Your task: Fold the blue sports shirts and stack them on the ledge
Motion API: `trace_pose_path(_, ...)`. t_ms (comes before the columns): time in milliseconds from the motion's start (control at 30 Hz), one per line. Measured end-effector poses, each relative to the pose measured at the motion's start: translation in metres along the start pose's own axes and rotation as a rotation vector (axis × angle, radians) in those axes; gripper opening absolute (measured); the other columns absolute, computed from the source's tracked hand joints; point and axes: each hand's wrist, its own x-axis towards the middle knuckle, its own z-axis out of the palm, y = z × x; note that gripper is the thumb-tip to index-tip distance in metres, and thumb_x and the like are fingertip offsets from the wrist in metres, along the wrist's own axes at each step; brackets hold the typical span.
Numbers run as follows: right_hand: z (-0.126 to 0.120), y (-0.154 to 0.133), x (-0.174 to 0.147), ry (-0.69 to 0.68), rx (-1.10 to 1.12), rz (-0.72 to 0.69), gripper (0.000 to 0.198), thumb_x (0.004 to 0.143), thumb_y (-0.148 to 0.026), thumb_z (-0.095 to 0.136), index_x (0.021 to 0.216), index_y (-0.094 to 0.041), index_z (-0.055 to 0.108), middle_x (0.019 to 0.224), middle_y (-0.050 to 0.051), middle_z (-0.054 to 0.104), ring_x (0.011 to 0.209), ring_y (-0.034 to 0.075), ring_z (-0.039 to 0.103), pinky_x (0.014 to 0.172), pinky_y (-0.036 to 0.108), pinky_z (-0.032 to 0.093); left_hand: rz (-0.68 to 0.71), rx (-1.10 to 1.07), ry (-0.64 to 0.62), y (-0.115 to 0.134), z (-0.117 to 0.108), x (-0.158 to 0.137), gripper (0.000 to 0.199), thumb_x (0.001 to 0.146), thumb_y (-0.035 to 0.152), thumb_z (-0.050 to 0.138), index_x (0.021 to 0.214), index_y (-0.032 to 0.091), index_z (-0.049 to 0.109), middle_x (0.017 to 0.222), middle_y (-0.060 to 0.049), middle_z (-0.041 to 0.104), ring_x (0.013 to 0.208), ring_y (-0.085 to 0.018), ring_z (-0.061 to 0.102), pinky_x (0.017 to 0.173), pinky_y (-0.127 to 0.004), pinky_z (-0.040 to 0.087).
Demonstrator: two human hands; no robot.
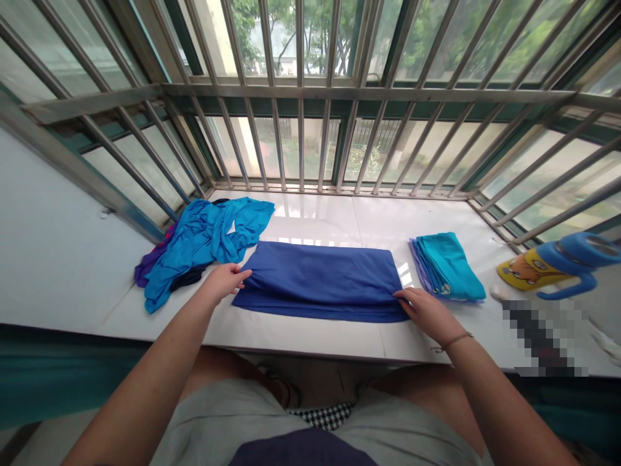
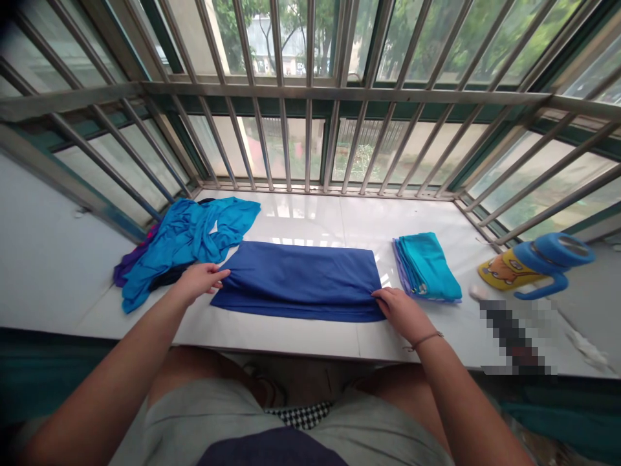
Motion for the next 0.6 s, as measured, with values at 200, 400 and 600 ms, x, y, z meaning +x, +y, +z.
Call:
trace_pose_path(200, 0.005, -0.002, -0.003, 0.01, -0.035, -0.042, 0.028, 0.097, -0.028, 0.061, 0.119, -0.023, 0.077, 0.12, 0.012, 0.078, 0.111, 0.03, 0.075, 0.101, 0.043, 0.059, -0.196, -0.397, -0.129, -0.008, 0.01, -0.006, 0.057, 0.061, 0.039, 0.105, 0.082, 0.021, 0.055, 0.075, -0.002, 0.074, 0.081, -0.026, 0.082, 0.072, -0.032, 0.068)
trace_pose_path(400, -0.009, -0.009, -0.001, 0.094, -0.067, -0.011, 0.029, 0.104, -0.028, 0.05, 0.114, -0.024, 0.077, 0.118, 0.012, 0.078, 0.104, 0.028, 0.076, 0.094, 0.041, 0.06, -0.15, -0.507, -0.085, -0.011, 0.005, -0.007, 0.051, 0.06, 0.027, 0.106, 0.078, 0.02, 0.059, 0.074, -0.001, 0.071, 0.08, -0.021, 0.079, 0.08, -0.031, 0.069)
trace_pose_path(600, -0.022, -0.019, -0.021, 0.282, -0.042, 0.012, 0.032, 0.107, -0.033, 0.047, 0.119, -0.025, 0.075, 0.123, 0.013, 0.076, 0.11, 0.03, 0.073, 0.1, 0.042, 0.058, -0.043, -0.57, -0.06, -0.026, -0.005, -0.02, 0.048, 0.059, 0.028, 0.104, 0.081, 0.02, 0.062, 0.075, 0.002, 0.07, 0.079, -0.017, 0.076, 0.085, -0.032, 0.068)
